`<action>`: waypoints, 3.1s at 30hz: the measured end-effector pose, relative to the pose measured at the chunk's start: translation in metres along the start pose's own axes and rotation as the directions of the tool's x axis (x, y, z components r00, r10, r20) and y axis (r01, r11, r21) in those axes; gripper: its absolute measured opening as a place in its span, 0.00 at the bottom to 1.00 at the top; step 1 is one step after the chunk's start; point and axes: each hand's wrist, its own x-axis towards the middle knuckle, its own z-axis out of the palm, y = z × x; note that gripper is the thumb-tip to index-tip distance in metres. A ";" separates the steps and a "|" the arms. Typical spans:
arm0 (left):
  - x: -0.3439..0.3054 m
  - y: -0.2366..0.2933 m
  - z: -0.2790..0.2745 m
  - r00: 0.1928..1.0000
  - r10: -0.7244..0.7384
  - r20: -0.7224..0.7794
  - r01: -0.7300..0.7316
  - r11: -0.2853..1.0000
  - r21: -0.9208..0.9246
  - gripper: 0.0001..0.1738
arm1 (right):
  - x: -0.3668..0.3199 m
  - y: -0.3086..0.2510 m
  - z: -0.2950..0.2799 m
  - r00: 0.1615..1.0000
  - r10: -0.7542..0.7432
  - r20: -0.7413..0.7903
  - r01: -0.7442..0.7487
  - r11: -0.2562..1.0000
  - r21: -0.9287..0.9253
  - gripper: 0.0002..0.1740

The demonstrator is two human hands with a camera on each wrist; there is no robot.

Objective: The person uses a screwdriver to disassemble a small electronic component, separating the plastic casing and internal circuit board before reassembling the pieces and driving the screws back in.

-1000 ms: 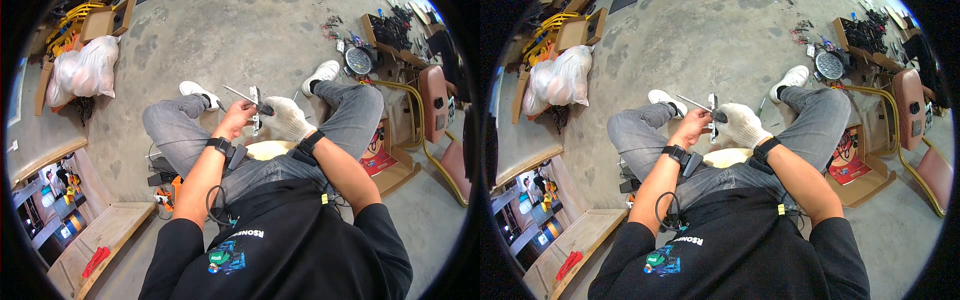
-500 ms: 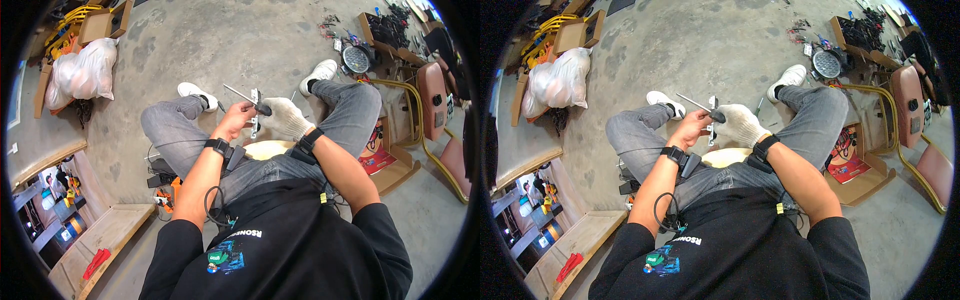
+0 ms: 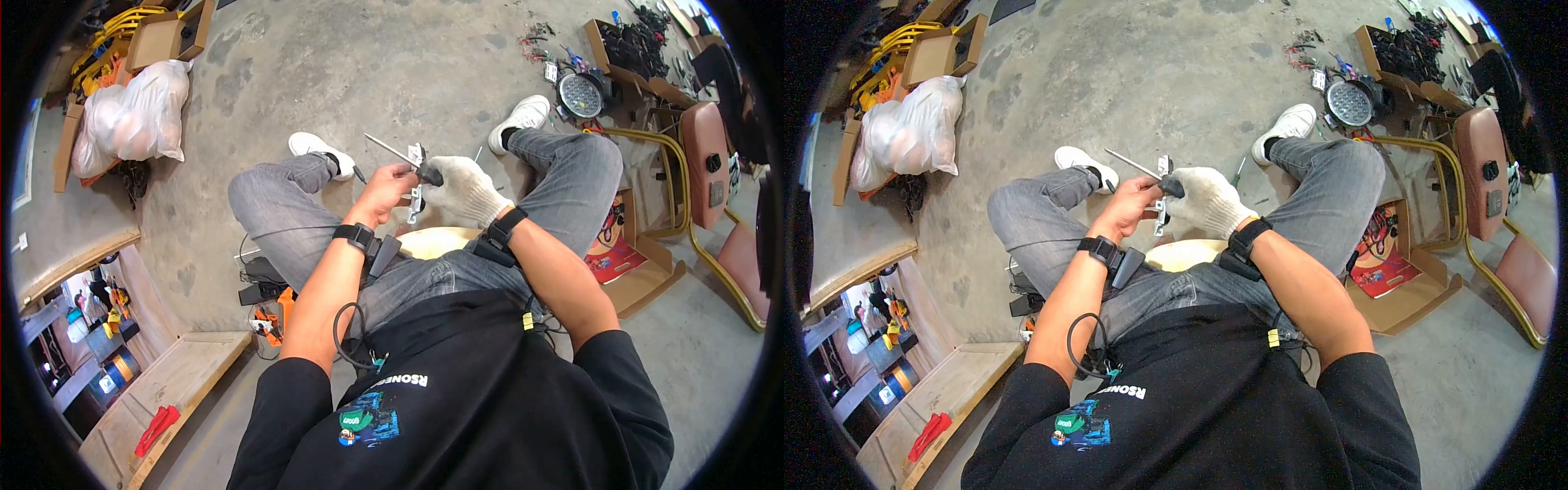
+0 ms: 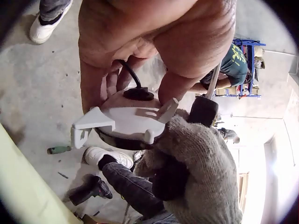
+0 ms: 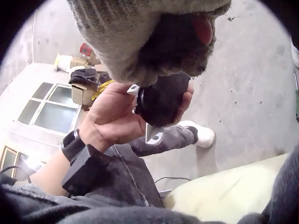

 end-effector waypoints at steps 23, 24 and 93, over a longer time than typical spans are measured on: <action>0.005 -0.006 -0.004 0.999 0.013 -0.052 -0.012 1.000 0.016 0.15 | -0.001 -0.002 -0.002 1.000 -0.022 -0.013 0.022 1.000 0.010 0.12; 0.005 -0.007 -0.004 0.999 0.011 -0.052 -0.011 1.000 0.017 0.15 | -0.001 -0.002 -0.001 1.000 -0.021 -0.014 0.021 1.000 0.012 0.12; -0.007 0.009 -0.004 0.918 0.294 0.267 -0.182 0.908 -0.377 0.26 | -0.006 -0.012 -0.009 0.915 0.398 0.068 -0.398 0.864 0.308 0.35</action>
